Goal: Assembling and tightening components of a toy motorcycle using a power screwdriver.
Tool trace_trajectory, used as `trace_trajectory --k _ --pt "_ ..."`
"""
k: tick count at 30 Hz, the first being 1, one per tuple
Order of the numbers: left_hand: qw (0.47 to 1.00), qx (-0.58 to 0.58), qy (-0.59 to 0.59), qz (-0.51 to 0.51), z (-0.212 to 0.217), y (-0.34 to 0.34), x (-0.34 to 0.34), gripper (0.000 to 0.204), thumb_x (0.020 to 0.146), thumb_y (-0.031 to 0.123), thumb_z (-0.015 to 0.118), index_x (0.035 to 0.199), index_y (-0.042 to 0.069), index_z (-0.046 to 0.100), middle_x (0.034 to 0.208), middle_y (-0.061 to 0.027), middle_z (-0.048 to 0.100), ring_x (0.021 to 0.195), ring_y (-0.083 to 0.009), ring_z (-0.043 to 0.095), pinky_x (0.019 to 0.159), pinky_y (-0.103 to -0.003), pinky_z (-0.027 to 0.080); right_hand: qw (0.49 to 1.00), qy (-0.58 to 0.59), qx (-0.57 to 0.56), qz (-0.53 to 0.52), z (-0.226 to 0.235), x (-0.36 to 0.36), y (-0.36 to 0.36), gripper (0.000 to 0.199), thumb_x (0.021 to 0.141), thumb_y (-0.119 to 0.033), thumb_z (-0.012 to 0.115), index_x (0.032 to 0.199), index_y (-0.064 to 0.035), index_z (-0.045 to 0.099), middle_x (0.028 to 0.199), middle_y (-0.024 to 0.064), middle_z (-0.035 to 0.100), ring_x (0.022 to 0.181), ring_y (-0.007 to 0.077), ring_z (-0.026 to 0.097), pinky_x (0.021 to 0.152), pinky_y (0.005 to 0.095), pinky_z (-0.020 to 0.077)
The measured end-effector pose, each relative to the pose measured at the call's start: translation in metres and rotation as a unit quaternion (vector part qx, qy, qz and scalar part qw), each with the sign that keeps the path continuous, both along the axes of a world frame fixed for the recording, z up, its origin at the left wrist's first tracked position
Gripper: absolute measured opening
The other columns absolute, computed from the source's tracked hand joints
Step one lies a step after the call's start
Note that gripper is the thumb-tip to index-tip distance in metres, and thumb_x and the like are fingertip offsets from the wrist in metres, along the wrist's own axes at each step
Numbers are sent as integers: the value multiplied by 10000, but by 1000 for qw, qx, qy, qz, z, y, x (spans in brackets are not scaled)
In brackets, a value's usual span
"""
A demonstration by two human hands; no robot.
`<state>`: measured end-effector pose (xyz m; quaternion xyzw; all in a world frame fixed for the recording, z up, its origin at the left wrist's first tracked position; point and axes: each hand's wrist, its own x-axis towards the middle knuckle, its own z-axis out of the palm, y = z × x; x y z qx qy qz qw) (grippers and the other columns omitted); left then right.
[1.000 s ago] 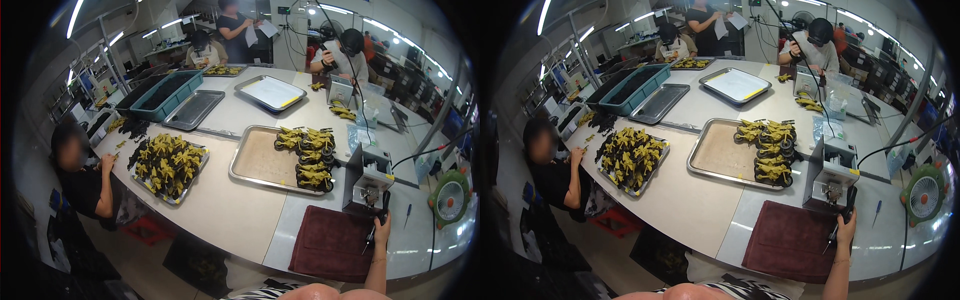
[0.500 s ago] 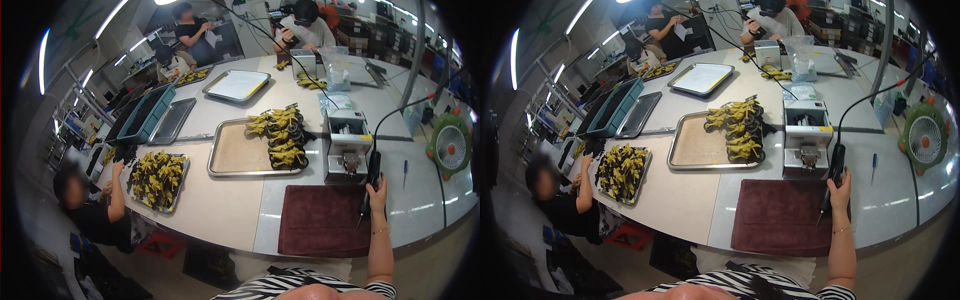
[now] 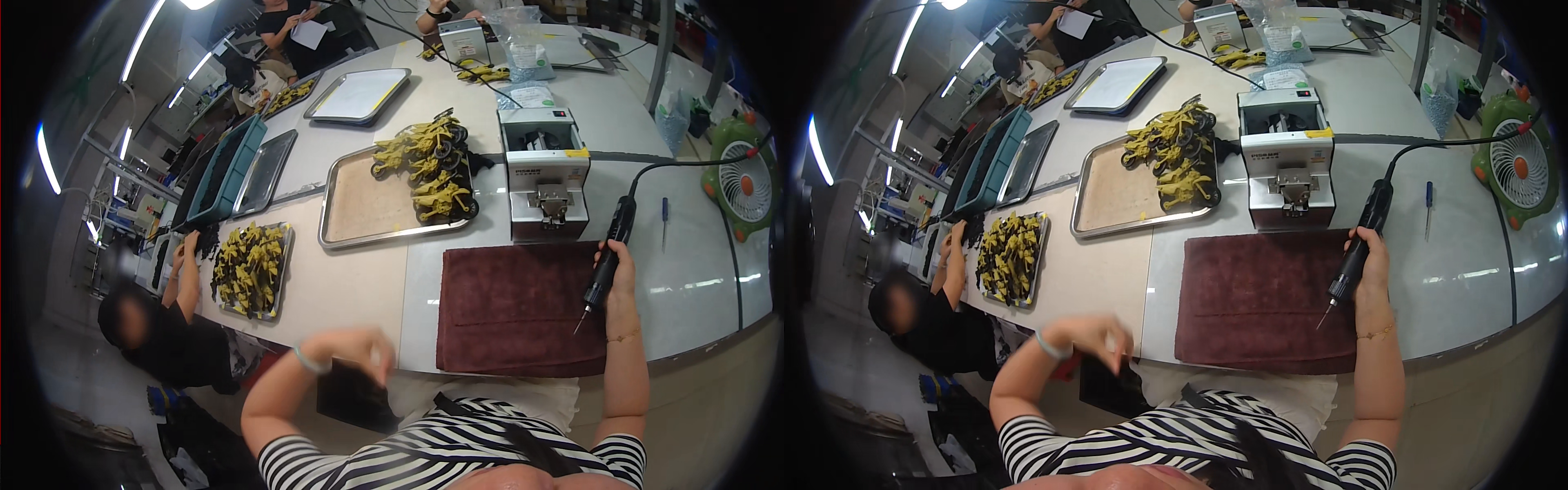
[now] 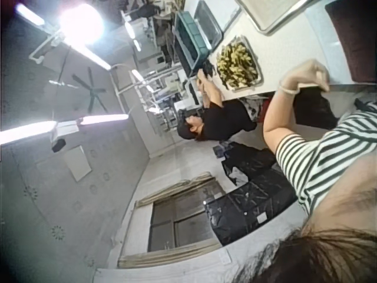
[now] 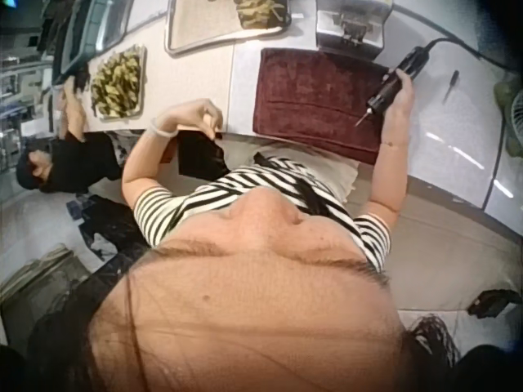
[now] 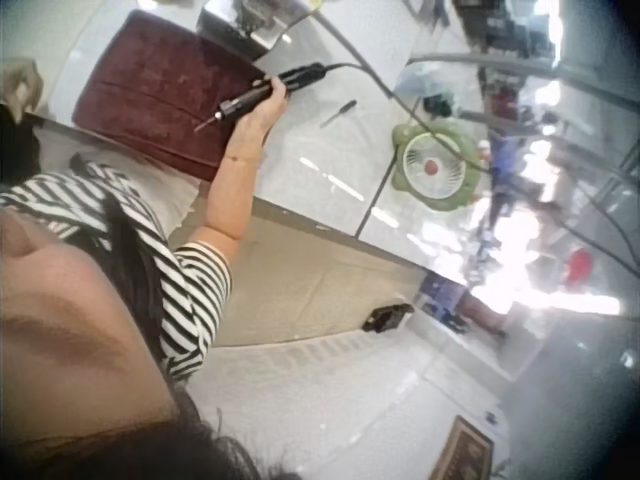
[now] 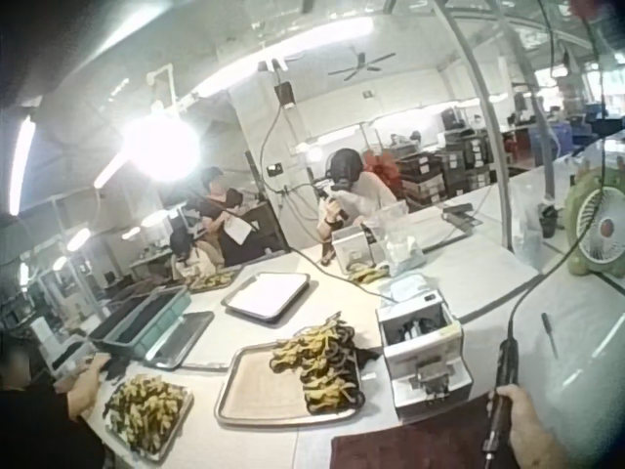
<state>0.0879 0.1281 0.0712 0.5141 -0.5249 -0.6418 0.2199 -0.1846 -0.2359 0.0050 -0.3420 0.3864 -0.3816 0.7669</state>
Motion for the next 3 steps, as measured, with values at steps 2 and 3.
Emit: trace_trajectory --k 2,3 --pt "974 8 -76 215 30 -54 52 114 772 122 645 733 16 628 735 -72 628 689 -154 575 664 -273 449 1000 -6 2 -5 -4 4 0 152 779 -194 556 806 -45 545 647 42 551 545 112 527 486 213 418" --pt "924 -116 -217 293 18 -76 82 142 797 162 626 747 29 635 743 -68 630 698 -144 581 706 -272 455 1000 -11 3 -12 -7 6 -1 167 776 -192 563 835 -38 540 669 41 559 551 118 535 497 220 433"
